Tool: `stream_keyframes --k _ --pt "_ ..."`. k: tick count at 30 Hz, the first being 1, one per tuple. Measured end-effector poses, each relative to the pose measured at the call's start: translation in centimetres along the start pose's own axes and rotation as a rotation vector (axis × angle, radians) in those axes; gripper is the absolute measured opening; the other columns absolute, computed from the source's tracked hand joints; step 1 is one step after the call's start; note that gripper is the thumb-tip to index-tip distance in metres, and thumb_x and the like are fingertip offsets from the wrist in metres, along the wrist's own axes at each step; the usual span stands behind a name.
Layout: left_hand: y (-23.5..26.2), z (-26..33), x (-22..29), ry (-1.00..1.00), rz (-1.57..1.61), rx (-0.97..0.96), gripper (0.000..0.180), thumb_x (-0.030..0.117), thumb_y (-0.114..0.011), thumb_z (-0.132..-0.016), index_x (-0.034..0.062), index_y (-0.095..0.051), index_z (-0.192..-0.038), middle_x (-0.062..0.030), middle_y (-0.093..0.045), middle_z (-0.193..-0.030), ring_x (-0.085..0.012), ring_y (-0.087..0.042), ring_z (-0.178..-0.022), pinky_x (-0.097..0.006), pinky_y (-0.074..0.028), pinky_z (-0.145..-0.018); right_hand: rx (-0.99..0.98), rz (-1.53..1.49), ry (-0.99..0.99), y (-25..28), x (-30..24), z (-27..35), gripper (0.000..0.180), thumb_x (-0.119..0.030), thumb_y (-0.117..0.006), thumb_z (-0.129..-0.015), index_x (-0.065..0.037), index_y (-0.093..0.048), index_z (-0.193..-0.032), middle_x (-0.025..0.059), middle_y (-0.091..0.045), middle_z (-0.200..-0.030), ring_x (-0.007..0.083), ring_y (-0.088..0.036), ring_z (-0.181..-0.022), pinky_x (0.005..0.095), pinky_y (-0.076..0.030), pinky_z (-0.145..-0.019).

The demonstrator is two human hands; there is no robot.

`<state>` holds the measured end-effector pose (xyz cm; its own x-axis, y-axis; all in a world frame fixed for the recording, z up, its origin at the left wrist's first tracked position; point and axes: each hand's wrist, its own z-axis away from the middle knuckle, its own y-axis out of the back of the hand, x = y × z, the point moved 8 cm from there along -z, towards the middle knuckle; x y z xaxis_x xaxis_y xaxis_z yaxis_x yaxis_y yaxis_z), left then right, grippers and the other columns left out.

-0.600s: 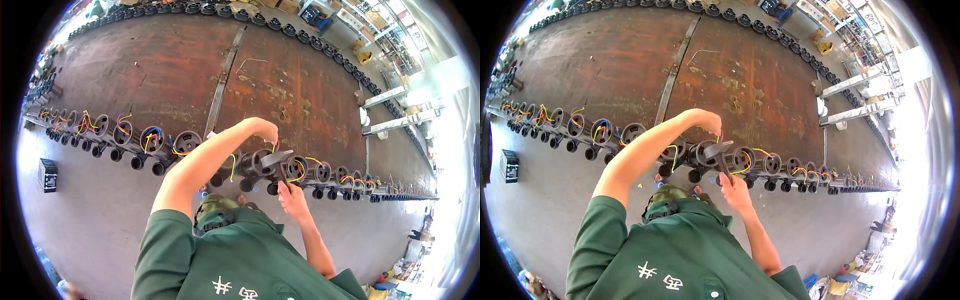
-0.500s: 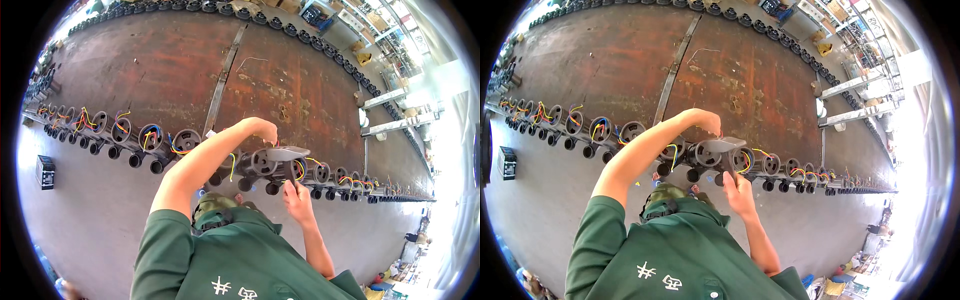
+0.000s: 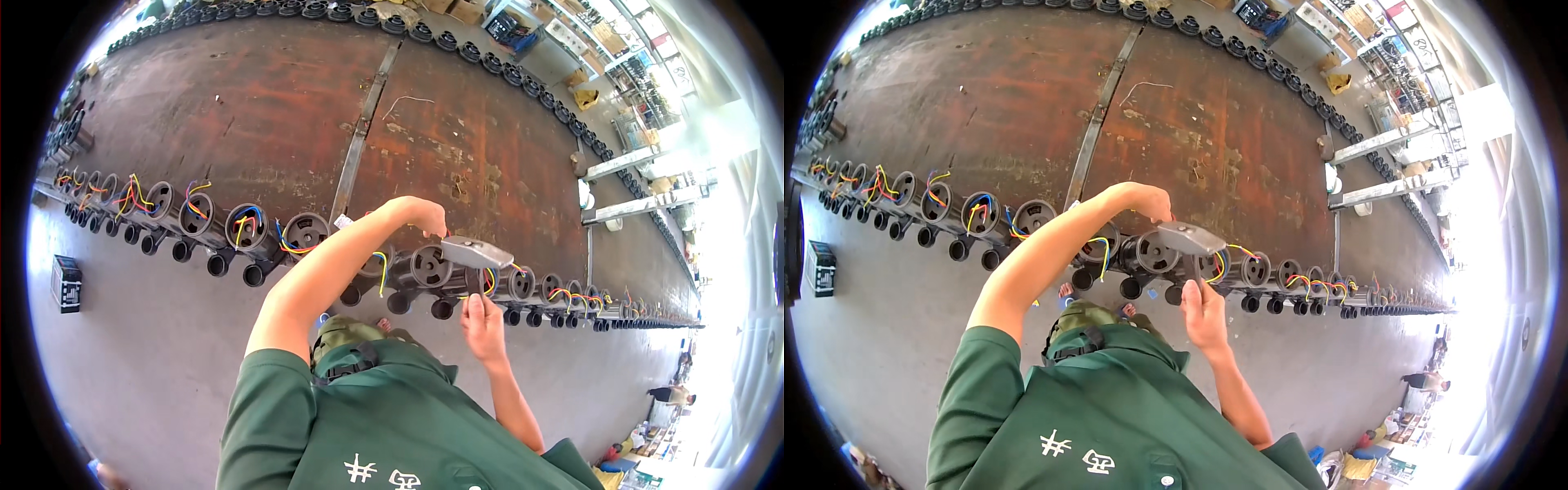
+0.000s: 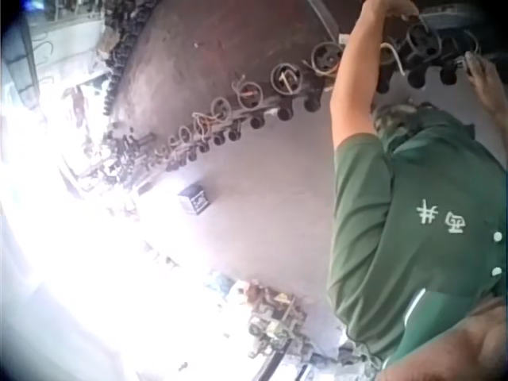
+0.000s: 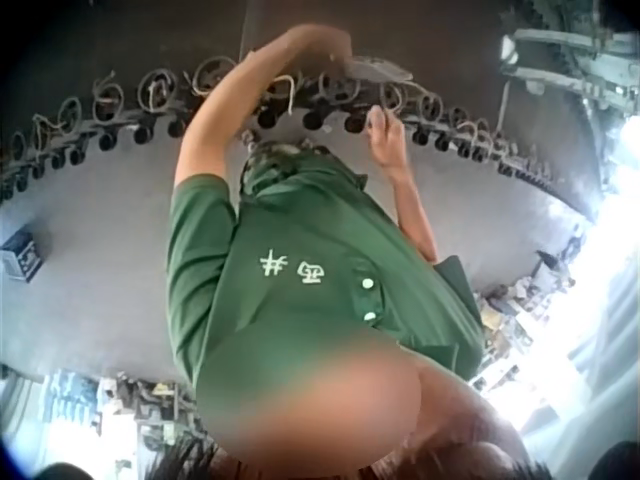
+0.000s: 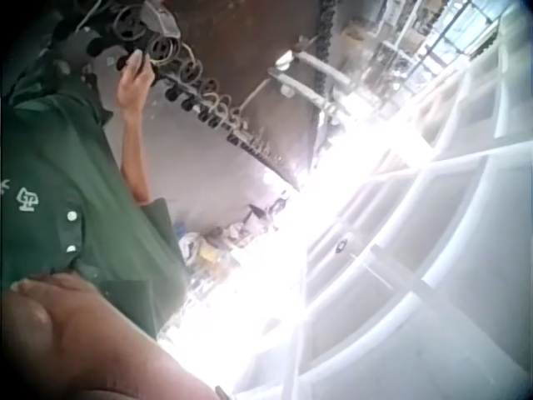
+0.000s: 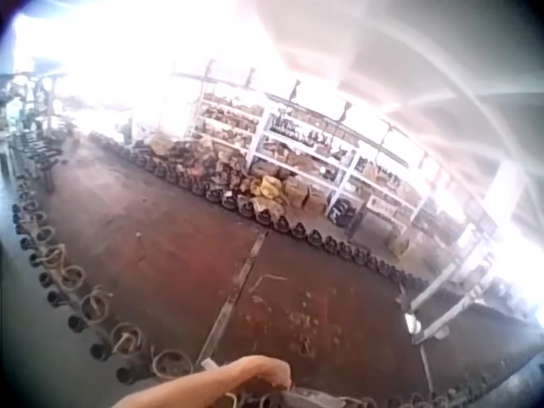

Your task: The person uses a hammer and pliers to fit and secure metal end caps onto a long row of cylindrical motor housings on an industrial bench.

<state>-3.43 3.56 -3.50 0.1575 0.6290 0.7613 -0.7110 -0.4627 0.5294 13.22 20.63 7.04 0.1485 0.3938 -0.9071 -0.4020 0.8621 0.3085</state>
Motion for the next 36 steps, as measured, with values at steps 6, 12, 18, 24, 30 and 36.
stream_keyframes --k 6,12,18,24,30,36 --pt "1.3 1.5 0.7 0.060 -0.018 0.041 0.038 0.035 -0.061 -0.085 0.0006 -0.075 -0.089 -0.0157 -0.075 -0.089 -0.0323 -0.068 -0.084 -0.044 -0.051 -0.079 -0.020 0.386 -0.213 -0.5 4.9 -2.1 0.052 -0.049 -0.053 -0.103 -0.002 -0.062 -0.083 0.0040 -0.056 -0.064 0.0135 -0.056 -0.059 0.0321 -0.044 -0.056" --pt "0.4 1.2 0.4 -0.029 -0.086 0.002 0.039 0.036 -0.062 -0.086 -0.0001 -0.075 -0.092 -0.0149 -0.075 -0.092 -0.0313 -0.068 -0.085 -0.043 -0.051 -0.079 -0.028 0.146 -0.045 0.6 0.5 -0.6 0.046 -0.040 -0.054 -0.105 -0.002 -0.059 -0.081 0.0018 -0.055 -0.063 0.0118 -0.049 -0.057 0.0304 -0.041 -0.055" --pt "0.8 2.8 1.2 0.096 0.018 0.042 0.040 0.035 -0.062 -0.089 -0.0015 -0.074 -0.101 -0.0159 -0.074 -0.090 -0.0279 -0.069 -0.086 -0.041 -0.052 -0.080 0.057 0.406 -0.006 -1.1 7.9 -2.0 0.051 -0.047 -0.052 -0.105 -0.002 -0.060 -0.083 0.0010 -0.055 -0.063 0.0103 -0.052 -0.055 0.0303 -0.041 -0.053" --pt "1.5 4.3 1.0 0.114 -0.003 0.136 0.036 0.033 -0.063 -0.089 0.0030 -0.076 -0.104 -0.0162 -0.076 -0.097 -0.0315 -0.071 -0.091 -0.042 -0.054 -0.083 -0.039 0.248 -0.117 0.7 2.1 -2.1 0.059 -0.053 -0.054 -0.101 0.001 -0.062 -0.080 0.0087 -0.061 -0.064 0.0200 -0.058 -0.060 0.0370 -0.046 -0.060" --pt "4.7 13.2 8.0 -0.218 -0.048 0.826 0.039 0.007 -0.070 -0.077 0.0131 -0.066 -0.115 -0.0123 -0.065 -0.119 -0.0334 -0.061 -0.111 -0.047 -0.050 -0.096 0.029 0.269 -0.076 0.2 3.8 -0.7 0.052 -0.047 -0.060 -0.100 0.003 -0.067 -0.089 0.0147 -0.063 -0.064 0.0258 -0.060 -0.059 0.0403 -0.047 -0.061" --pt "7.2 28.6 26.5 -1.091 1.718 0.792 0.022 0.034 -0.057 -0.097 0.0120 -0.059 -0.096 -0.0101 -0.062 -0.101 -0.0251 -0.062 -0.099 -0.048 -0.047 -0.092 0.048 0.309 -0.009 -0.6 4.7 -1.1 0.051 -0.047 -0.059 -0.100 0.003 -0.068 -0.096 0.0228 -0.067 -0.073 0.0352 -0.070 -0.071 0.0441 -0.050 -0.066"
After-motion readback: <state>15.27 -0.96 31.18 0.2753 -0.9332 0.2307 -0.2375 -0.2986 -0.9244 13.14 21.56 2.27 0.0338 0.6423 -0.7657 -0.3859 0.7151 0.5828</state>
